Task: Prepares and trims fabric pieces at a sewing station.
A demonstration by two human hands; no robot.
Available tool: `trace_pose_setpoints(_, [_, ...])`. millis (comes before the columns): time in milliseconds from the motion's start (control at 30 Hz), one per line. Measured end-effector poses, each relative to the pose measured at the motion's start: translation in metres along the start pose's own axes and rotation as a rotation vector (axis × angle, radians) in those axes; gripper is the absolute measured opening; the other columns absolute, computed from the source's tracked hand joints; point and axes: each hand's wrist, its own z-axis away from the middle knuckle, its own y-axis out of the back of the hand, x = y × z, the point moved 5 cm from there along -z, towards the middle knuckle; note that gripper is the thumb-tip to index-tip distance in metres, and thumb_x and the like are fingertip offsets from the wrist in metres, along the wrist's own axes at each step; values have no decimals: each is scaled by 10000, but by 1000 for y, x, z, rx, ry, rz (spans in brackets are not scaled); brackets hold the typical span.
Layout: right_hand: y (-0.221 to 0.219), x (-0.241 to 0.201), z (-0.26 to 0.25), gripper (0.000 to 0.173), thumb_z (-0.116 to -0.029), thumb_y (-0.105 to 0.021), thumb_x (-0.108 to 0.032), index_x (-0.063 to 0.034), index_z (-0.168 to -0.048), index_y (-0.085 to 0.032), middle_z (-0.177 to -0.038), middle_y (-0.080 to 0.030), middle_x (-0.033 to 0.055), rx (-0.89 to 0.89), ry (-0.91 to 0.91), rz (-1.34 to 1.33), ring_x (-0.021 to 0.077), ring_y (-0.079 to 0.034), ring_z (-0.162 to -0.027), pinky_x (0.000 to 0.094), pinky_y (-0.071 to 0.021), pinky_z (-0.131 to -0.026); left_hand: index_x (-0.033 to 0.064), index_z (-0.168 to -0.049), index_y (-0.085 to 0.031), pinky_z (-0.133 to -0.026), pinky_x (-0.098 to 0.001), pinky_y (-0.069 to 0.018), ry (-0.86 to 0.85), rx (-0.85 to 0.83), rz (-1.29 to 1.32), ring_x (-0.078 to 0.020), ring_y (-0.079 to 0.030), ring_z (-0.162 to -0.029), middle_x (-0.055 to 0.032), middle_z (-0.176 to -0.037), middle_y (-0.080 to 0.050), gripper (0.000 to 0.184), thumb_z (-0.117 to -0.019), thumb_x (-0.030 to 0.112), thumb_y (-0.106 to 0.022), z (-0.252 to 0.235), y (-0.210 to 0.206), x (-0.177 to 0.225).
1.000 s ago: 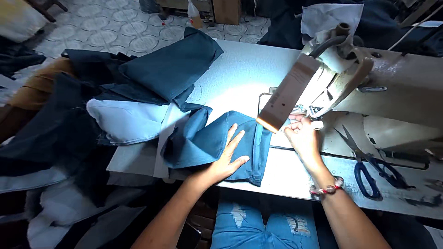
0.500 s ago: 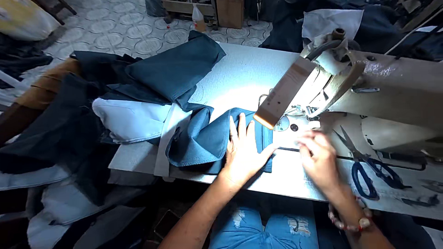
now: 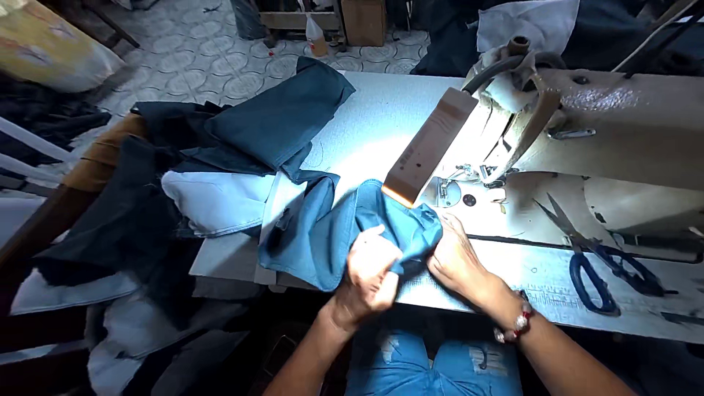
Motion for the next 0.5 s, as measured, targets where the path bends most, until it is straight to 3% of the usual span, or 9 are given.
trace_pose_setpoints(67, [-10,3,-12,398,-913,-570,-196,66,-1187,-691,-1285,-670,240,-79,-8,36,390,-608,-1259,574,-414,-1060,59,-866,-706,-1082,-425,-418,-49,-159,-102,-220,-693,-935,-108,-863,-716,218,-938,137,-516,17,-12,6])
trace_pose_setpoints(133, [-23,9,-21,484,-942,-575,-224,36,-1348,-611,-1455,-557,238,-251,-48,118,383,-478,-1405,606,-319,-1113,59,-866,-715,-1044,-520,-465,-20,-265,-222,-284,-709,-976,-118,-926,-723,204,-893,172,-547,27,-23,9])
trace_pose_setpoints(200, [-25,13,-23,506,-954,-567,-221,30,-1394,-583,-1502,-517,234,-306,-41,143,389,-407,-1465,611,-260,-1160,53,-893,-725,-1037,-526,-479,23,-280,-274,-287,-711,-1012,-117,-977,-732,262,-930,215,-523,29,-28,10])
trace_pose_setpoints(267, [-17,19,-18,482,-967,-542,-159,57,-1398,-570,-1536,-480,241,-288,-71,50,376,-382,-1490,534,-238,-1225,47,-921,-732,-1038,-522,-479,41,-280,-302,-291,-708,-1038,-126,-1018,-737,318,-987,228,-479,27,-30,11])
trace_pose_setpoints(333, [-8,26,-8,394,-960,-502,-80,76,-1291,-648,-1497,-527,237,-200,-67,-65,370,-404,-1480,487,-289,-1233,48,-940,-744,-1017,-530,-498,27,-268,-330,-301,-714,-1043,-133,-1046,-741,288,-993,182,-495,24,-32,9])
trace_pose_setpoints(400, [7,29,6,293,-955,-511,-36,60,-1114,-738,-1362,-651,199,-43,-61,-144,340,-538,-1382,462,-405,-1174,49,-938,-745,-1011,-544,-501,22,-279,-333,-306,-713,-1050,-131,-1048,-742,268,-983,172,-511,23,-33,9])
trace_pose_setpoints(500, [30,25,25,254,-925,-557,-23,28,-1063,-764,-1147,-747,154,153,-177,-185,231,-699,-1145,333,-537,-1013,42,-961,-728,-993,-539,-505,61,-266,-346,-301,-722,-992,-120,-974,-744,346,-1000,318,-525,21,-32,13])
